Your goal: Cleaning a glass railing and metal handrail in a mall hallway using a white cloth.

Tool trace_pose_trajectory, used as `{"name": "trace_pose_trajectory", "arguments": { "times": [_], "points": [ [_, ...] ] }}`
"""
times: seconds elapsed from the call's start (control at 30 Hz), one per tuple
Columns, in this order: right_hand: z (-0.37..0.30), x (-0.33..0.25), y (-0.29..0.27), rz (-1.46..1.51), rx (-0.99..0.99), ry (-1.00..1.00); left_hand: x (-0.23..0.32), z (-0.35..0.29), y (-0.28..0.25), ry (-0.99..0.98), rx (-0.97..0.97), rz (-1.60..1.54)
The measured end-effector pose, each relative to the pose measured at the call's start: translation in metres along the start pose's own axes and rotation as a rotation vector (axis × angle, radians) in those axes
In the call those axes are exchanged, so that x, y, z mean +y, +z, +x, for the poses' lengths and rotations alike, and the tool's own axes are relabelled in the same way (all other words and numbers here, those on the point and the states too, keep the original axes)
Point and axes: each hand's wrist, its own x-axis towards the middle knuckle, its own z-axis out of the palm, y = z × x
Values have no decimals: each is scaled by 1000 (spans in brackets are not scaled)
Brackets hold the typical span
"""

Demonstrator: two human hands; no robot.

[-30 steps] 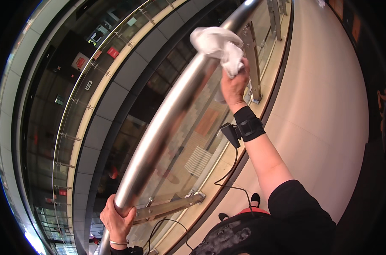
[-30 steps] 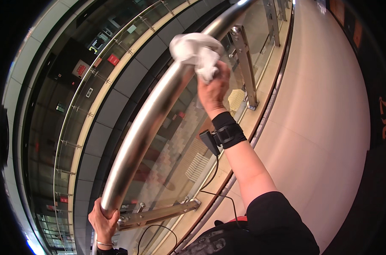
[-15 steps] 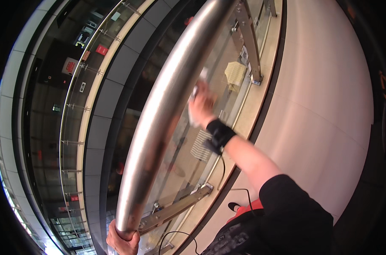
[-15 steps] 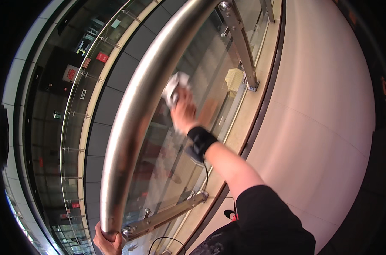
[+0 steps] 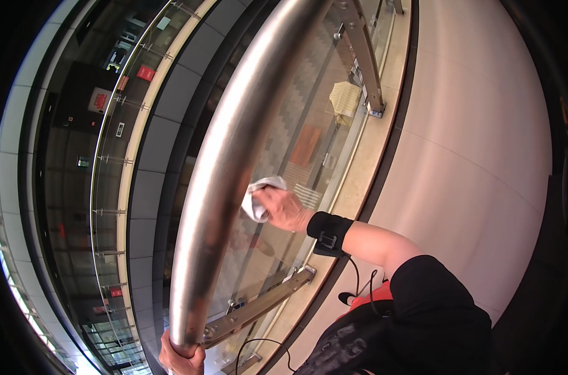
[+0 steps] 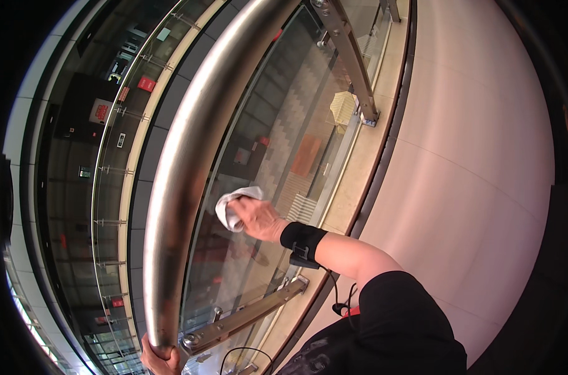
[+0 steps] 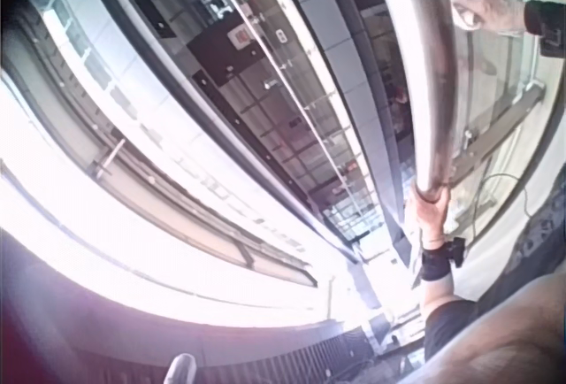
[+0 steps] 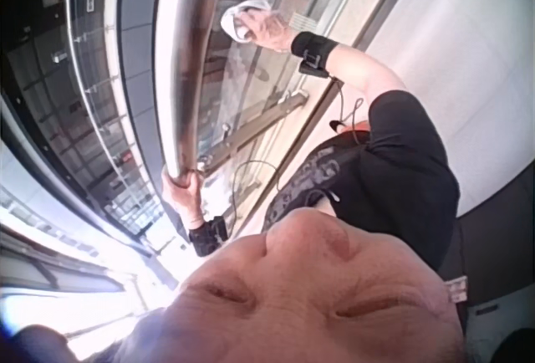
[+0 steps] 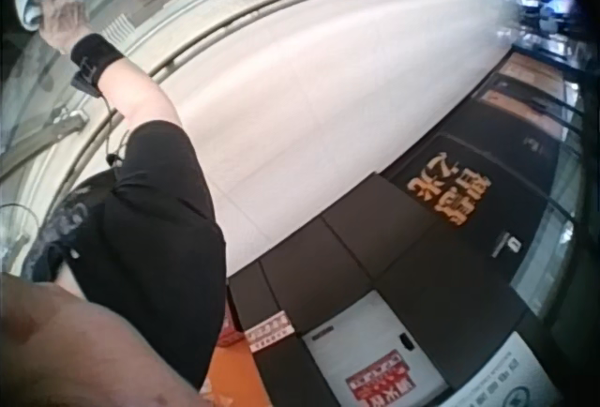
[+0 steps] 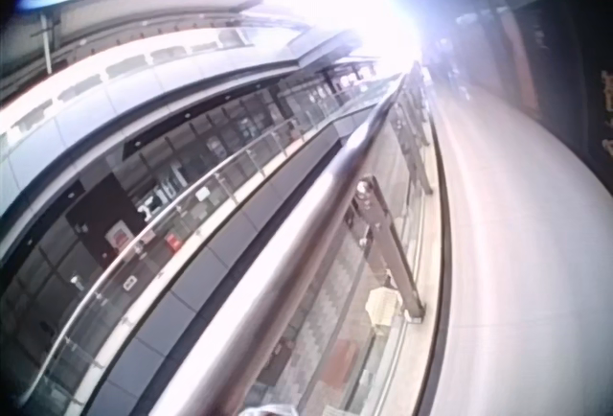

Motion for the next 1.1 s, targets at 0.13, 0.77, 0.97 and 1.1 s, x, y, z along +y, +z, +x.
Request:
{"name": "trace_pose_trajectory", "arguments": {
  "times": [0.13,0.77,0.97,1.1],
  "points": [
    [60,59,-63,-23,276,856,0,-1,5,66,54,59],
    [35,31,-13,-100,372,572,-25,-7,25,67,200,29],
    [42,-29,3,-102,522,352,-17,0,25,65,189,-37],
    [-40,-116,77,99,-131,-94,-15,3,24,95,186,-39]
  ]
}}
